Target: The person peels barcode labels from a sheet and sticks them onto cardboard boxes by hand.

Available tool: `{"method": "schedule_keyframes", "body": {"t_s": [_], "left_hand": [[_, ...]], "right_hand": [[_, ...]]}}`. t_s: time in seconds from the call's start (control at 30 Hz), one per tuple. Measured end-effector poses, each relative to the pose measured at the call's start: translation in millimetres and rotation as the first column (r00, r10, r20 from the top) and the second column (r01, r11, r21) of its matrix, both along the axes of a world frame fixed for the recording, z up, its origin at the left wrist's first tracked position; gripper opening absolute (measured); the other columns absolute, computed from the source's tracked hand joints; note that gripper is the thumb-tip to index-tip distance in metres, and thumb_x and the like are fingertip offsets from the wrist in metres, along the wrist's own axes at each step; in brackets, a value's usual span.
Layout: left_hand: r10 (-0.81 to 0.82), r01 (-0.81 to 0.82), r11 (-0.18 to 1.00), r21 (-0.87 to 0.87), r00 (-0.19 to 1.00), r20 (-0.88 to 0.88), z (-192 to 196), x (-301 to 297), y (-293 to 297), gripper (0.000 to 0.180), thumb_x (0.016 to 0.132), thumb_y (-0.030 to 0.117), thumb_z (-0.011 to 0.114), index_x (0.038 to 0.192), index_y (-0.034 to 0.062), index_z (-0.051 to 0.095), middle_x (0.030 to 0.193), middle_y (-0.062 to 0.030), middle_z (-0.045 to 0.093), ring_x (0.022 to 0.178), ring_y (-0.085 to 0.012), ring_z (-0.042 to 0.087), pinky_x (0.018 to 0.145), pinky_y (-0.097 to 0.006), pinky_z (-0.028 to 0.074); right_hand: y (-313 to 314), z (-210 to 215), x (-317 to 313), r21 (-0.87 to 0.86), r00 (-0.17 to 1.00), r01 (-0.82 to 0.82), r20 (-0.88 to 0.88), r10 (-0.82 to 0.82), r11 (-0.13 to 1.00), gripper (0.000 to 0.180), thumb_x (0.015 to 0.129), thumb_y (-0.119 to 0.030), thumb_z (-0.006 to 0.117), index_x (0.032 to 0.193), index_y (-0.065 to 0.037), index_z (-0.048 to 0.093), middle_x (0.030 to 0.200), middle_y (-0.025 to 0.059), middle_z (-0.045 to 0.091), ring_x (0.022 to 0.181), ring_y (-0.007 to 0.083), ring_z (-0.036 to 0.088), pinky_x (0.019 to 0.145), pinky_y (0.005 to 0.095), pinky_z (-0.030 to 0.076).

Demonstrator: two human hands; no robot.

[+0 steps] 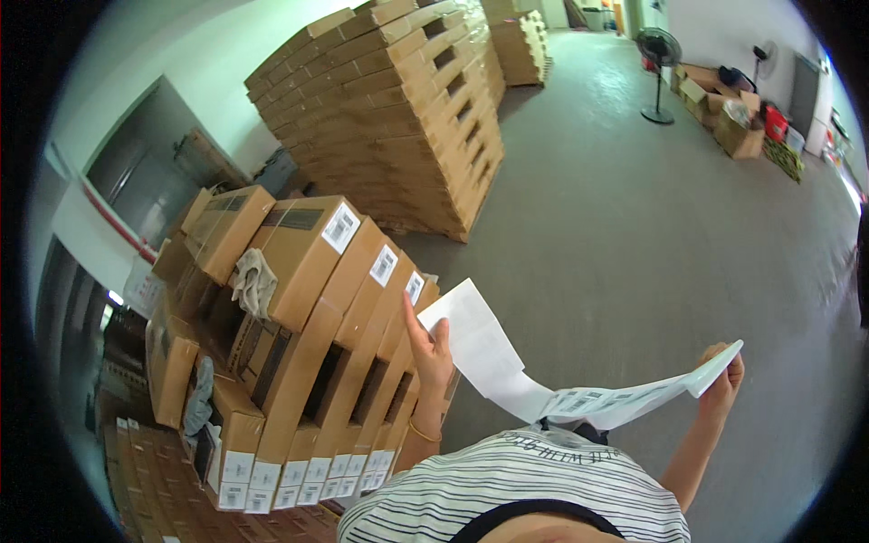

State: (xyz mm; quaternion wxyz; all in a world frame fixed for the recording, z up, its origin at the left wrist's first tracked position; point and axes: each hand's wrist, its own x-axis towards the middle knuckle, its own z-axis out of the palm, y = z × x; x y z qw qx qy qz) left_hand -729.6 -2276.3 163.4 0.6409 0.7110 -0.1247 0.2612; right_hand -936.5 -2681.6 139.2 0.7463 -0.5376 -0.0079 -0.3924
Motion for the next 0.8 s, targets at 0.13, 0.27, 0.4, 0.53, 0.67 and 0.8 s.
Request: {"method": "schedule_keyframes", "body": {"t_s": [0.13, 0.27, 0.4, 0.53, 0.67, 0.8], "left_hand": [[0.094, -0.078, 0.923, 0.376, 0.995, -0.023, 12.9, 40.2, -27.0, 0.026, 0.102, 0.005, 0.054, 0.122, 0.0006, 0.069, 0.121, -0.0135, 0.07, 0.113, -0.0221, 0.065, 0.097, -0.032, 0.049], [0.211, -0.19, 0.971, 0.143, 0.966, -0.149, 6.0, 76.9, -46.0, 0.026, 0.101, 0.005, 0.054, 0.122, 0.0015, 0.07, 0.12, -0.0102, 0.071, 0.111, -0.0173, 0.065, 0.097, -0.03, 0.048], [0.301, -0.277, 0.952, 0.132, 0.924, -0.234, 4.3, 131.7, -55.8, 0.03, 0.098, 0.007, 0.06, 0.126, 0.0011, 0.067, 0.124, -0.0091, 0.07, 0.111, -0.0131, 0.063, 0.096, -0.027, 0.046], [0.407, -0.36, 0.904, 0.232, 0.889, -0.208, 0.3, 208.1, -72.6, 0.031, 0.094, 0.007, 0.066, 0.125, 0.0019, 0.069, 0.121, -0.01, 0.072, 0.106, -0.0118, 0.065, 0.088, -0.025, 0.049], [0.418, -0.377, 0.873, 0.309, 0.905, -0.077, 11.5, 321.9, -86.7, 0.031, 0.094, 0.006, 0.067, 0.124, 0.0023, 0.068, 0.121, -0.0102, 0.072, 0.103, -0.0114, 0.066, 0.083, -0.023, 0.051], [0.28, -0.299, 0.928, 0.223, 0.953, 0.113, 34.2, 419.2, -103.6, 0.028, 0.096, 0.007, 0.065, 0.123, 0.0017, 0.069, 0.119, -0.0115, 0.072, 0.103, -0.0158, 0.068, 0.086, -0.027, 0.053]], "right_hand": [[-77.6, 6.5, 94.6, 0.082, 0.999, 0.0, -0.054, 0.004, 0.997, 0.01, 0.098, -0.011, 0.064, 0.097, -0.002, 0.065, 0.082, 0.0018, 0.064, 0.068, 0.0063, 0.058, 0.058, 0.0216, 0.048], [-110.5, 1.9, 192.6, 0.012, 0.966, -0.257, -0.029, 0.257, 0.966, 0.018, 0.097, -0.013, 0.066, 0.112, -0.002, 0.065, 0.098, 0.0018, 0.069, 0.085, 0.0085, 0.066, 0.077, 0.0246, 0.055], [-111.5, -6.1, 280.1, 0.062, 0.951, -0.3, -0.055, 0.304, 0.952, 0.014, 0.095, -0.01, 0.068, 0.107, -0.002, 0.066, 0.096, 0.0016, 0.069, 0.083, 0.0076, 0.065, 0.076, 0.0235, 0.054], [-117.6, -1.9, 368.1, 0.063, 0.943, -0.331, -0.015, 0.332, 0.942, 0.014, 0.094, -0.011, 0.069, 0.105, -0.002, 0.066, 0.094, 0.0021, 0.068, 0.081, 0.0075, 0.064, 0.074, 0.0226, 0.053], [-132.2, 7.1, 466.0, 0.023, 0.947, -0.323, 0.006, 0.323, 0.946, 0.017, 0.094, -0.013, 0.07, 0.104, -0.001, 0.066, 0.092, 0.0027, 0.067, 0.08, 0.0082, 0.063, 0.074, 0.0231, 0.052], [-141.4, 13.1, 545.6, 0.02, 0.957, -0.29, 0.043, 0.289, 0.957, 0.018, 0.094, -0.014, 0.07, 0.106, 0.0, 0.066, 0.093, 0.0028, 0.067, 0.08, 0.0081, 0.062, 0.074, 0.0221, 0.051]]}}
